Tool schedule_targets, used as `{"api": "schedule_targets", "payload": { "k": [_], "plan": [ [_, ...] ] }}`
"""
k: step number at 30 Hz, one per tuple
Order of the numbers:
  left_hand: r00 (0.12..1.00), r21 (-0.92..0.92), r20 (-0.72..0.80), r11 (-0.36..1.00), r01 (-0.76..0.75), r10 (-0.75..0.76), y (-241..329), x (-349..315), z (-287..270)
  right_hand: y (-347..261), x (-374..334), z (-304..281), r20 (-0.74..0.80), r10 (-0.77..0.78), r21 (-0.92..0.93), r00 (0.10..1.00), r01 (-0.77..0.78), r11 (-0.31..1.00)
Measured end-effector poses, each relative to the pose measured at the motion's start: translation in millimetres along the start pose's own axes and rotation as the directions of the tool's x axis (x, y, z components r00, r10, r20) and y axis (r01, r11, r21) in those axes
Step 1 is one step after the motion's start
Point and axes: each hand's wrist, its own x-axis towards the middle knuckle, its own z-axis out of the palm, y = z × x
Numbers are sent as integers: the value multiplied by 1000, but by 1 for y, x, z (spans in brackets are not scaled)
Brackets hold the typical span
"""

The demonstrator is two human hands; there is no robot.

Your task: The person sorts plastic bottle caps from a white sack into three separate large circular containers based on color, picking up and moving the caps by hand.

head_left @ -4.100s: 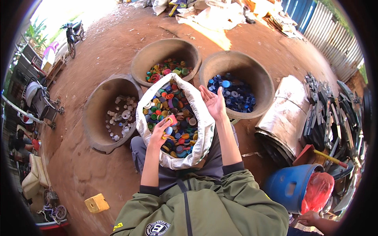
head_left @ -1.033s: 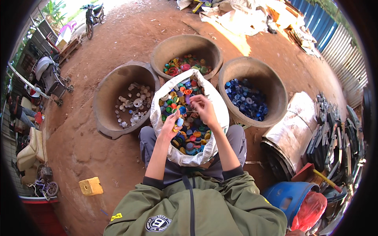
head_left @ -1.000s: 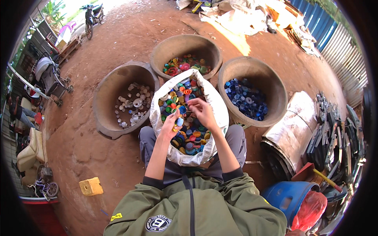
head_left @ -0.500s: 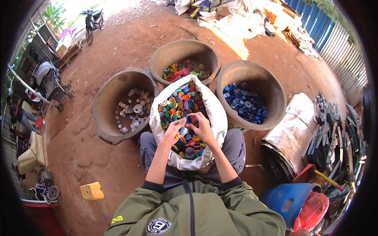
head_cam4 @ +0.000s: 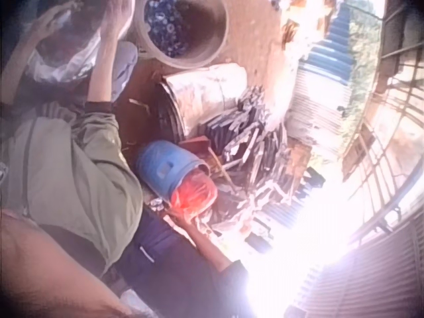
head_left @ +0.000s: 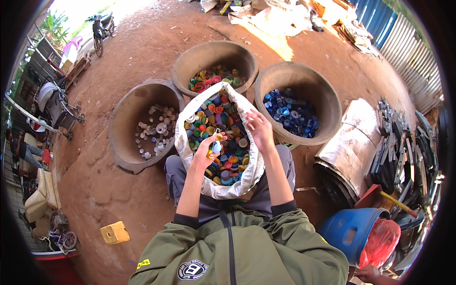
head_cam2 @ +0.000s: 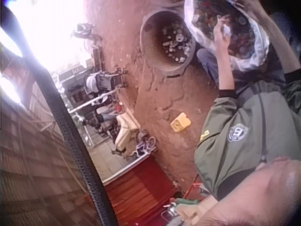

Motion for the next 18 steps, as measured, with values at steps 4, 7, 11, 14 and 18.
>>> {"api": "schedule_targets", "payload": {
  "k": [4, 7, 11, 14, 18],
  "plan": [
    [1000, 13, -10, 1000, -2, 2, -2, 3, -8, 31, -24, 18, 275, 11, -533, 961, 143, 834],
    [999, 56, -39, 998, 25, -23, 3, 0, 0, 44, -34, 28, 382, -25, -646, 924, 286, 708],
    [998, 90, -49, 995, 51, -46, 9, -2, 1, 52, -31, 26, 384, -40, -692, 922, 317, 648],
    [996, 90, -70, 994, 59, -53, 10, -6, 4, 47, -31, 29, 387, -106, -749, 916, 380, 543],
    [995, 130, -96, 991, 19, -7, 9, -5, -4, 33, -17, 37, 328, -152, -840, 933, 361, 406]
  ]
}}
